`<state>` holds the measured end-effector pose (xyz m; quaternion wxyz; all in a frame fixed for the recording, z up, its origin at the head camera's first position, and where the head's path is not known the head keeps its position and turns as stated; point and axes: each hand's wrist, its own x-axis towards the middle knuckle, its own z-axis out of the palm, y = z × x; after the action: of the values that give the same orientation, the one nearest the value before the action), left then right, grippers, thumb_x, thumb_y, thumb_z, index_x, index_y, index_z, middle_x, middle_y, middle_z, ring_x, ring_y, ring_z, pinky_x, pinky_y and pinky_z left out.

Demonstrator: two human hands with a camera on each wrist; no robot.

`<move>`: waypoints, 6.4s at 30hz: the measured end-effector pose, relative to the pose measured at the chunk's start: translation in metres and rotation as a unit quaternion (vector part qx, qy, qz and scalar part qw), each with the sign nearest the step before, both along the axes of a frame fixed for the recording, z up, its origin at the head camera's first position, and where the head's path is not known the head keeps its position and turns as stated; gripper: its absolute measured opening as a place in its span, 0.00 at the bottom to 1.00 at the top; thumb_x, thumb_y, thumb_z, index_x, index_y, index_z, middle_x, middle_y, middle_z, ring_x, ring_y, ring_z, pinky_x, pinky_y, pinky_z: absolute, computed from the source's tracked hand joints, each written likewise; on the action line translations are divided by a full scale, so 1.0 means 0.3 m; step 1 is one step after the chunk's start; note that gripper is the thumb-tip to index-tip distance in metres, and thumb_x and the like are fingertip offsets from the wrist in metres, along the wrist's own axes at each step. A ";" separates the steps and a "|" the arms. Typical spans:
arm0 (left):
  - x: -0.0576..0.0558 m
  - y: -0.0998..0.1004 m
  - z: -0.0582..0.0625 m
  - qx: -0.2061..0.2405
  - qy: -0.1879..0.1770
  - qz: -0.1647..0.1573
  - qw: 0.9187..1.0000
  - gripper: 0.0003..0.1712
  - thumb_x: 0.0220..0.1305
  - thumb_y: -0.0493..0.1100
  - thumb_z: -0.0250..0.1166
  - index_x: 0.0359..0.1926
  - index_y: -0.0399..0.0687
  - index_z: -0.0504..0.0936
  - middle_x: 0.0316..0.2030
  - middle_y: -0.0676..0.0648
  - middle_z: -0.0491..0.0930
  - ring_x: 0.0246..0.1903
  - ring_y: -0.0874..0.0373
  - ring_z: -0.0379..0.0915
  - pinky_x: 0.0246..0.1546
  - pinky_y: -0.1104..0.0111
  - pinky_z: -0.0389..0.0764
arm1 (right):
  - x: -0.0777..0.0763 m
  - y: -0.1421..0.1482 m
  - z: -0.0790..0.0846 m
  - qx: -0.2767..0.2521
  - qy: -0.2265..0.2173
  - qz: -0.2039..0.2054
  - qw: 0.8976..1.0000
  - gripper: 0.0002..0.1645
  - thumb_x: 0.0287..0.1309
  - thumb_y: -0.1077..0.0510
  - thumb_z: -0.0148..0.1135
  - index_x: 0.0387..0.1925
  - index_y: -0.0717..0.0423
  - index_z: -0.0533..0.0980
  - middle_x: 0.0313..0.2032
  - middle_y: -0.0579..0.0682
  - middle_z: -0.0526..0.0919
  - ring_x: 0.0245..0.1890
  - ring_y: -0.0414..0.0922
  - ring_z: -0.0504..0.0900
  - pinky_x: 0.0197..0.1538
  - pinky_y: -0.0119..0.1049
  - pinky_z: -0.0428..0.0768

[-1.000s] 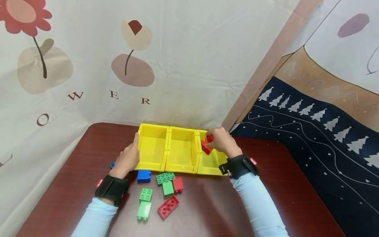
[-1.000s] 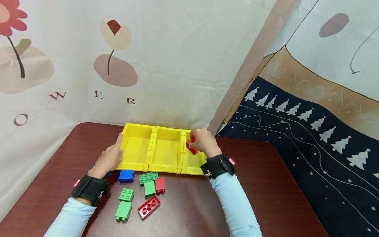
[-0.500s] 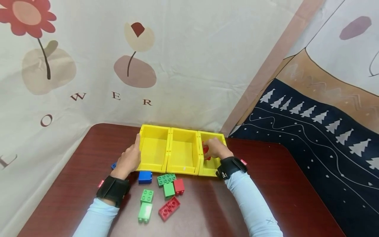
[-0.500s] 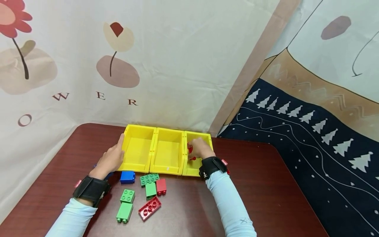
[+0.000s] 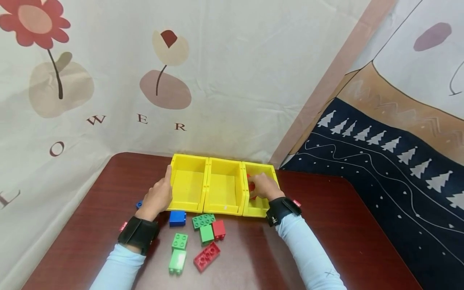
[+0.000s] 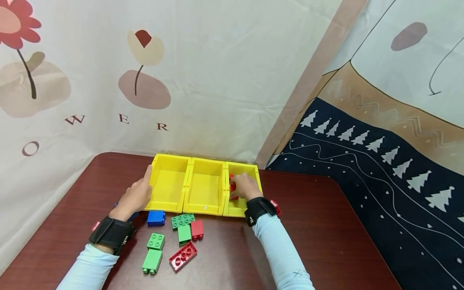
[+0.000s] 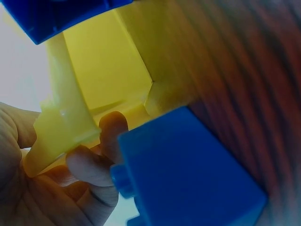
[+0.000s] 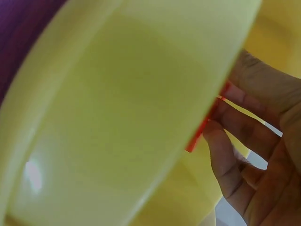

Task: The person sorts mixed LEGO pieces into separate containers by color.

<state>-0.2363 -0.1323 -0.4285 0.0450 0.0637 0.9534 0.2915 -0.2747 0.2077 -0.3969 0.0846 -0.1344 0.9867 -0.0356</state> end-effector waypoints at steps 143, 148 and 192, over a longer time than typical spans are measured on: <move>0.006 0.001 -0.005 0.005 0.014 -0.014 1.000 0.43 0.74 0.36 0.48 0.77 0.43 0.30 0.44 0.33 0.72 0.22 0.51 0.63 0.26 0.64 0.67 | -0.065 -0.008 0.065 0.003 0.015 -0.077 0.997 0.16 0.55 0.52 0.71 0.46 0.49 0.83 0.40 0.51 0.80 0.39 0.49 0.76 0.43 0.41 0.79; 0.006 0.004 -0.006 0.003 0.006 -0.011 1.000 0.43 0.74 0.36 0.48 0.77 0.43 0.30 0.44 0.34 0.72 0.22 0.51 0.63 0.25 0.64 0.67 | -0.054 0.004 0.068 -0.015 0.027 -0.065 0.997 0.17 0.57 0.48 0.69 0.48 0.48 0.84 0.43 0.51 0.84 0.38 0.48 0.78 0.44 0.42 0.81; 0.001 -0.003 -0.001 0.003 0.009 -0.011 1.000 0.44 0.73 0.36 0.50 0.77 0.43 0.31 0.42 0.34 0.71 0.22 0.50 0.64 0.27 0.64 0.69 | 0.401 -0.266 -0.054 -0.101 0.043 0.193 0.975 0.13 0.55 0.56 0.72 0.43 0.55 0.84 0.44 0.46 0.87 0.46 0.37 0.84 0.49 0.27 0.80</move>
<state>-0.2361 -0.1333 -0.4287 0.0397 0.0771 0.9520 0.2936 -0.1544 0.1280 -0.4131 0.0329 -0.3320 0.9360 -0.1126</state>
